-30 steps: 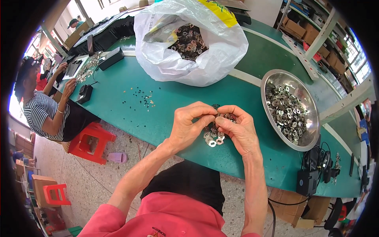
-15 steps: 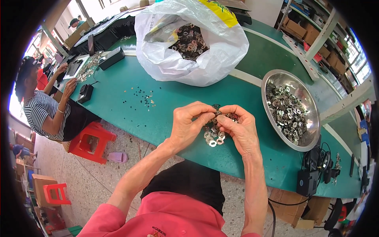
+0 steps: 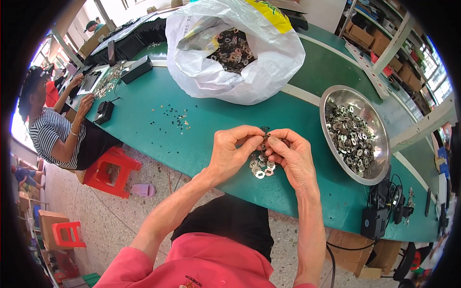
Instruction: The person picks up small washers by hand and places them onto metal bolts or screws.
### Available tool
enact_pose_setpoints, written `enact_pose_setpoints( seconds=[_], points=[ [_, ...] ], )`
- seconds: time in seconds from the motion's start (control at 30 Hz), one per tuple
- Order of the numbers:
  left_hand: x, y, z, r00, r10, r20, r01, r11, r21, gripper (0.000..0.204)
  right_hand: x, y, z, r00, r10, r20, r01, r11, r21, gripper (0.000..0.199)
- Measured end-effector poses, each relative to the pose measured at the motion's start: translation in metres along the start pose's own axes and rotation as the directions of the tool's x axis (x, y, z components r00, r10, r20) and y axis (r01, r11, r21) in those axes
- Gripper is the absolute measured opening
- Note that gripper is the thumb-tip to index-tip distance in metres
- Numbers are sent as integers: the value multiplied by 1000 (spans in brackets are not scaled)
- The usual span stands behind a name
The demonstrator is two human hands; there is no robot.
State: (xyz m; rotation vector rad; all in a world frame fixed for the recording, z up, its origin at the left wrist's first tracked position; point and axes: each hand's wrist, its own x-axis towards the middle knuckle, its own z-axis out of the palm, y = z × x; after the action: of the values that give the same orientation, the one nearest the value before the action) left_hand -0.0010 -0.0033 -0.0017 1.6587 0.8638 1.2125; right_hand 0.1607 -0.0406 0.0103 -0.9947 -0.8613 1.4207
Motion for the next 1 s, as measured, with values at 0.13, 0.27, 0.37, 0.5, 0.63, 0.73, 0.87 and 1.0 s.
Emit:
enact_pose_setpoints(
  seconds=[0.13,0.27,0.37,0.5,0.63,0.73,0.87,1.0],
  points=[
    [0,-2,-1,994,-94,63,102,985,-140,12,0,0,-1,1000,13,-9,-13,1000,-17,20],
    [1,-3,-3,983,-136,125,161,961,-225,14,1,3,-2,1000,12,-15,-12,1000,-20,18],
    [2,-3,-3,978,-153,144,189,938,-290,15,0,1,-2,999,15,-33,-16,1000,-17,18],
    [2,-2,-3,974,-160,160,199,942,-271,16,1,2,-2,999,15,-39,-16,1000,-20,18],
    [2,-2,-3,979,-158,129,187,947,-262,17,0,2,-1,999,10,-47,-12,999,-34,18],
    [1,1,-4,980,-151,128,180,949,-258,17,0,1,-1,999,3,-48,-6,999,-49,17],
    [2,-2,-4,977,-165,137,196,947,-256,17,0,2,-2,999,-5,-33,4,999,-54,17],
    [4,0,-5,967,-204,151,240,930,-277,16,0,2,-2,1000,4,-15,-4,1000,-13,18]
  ],
)
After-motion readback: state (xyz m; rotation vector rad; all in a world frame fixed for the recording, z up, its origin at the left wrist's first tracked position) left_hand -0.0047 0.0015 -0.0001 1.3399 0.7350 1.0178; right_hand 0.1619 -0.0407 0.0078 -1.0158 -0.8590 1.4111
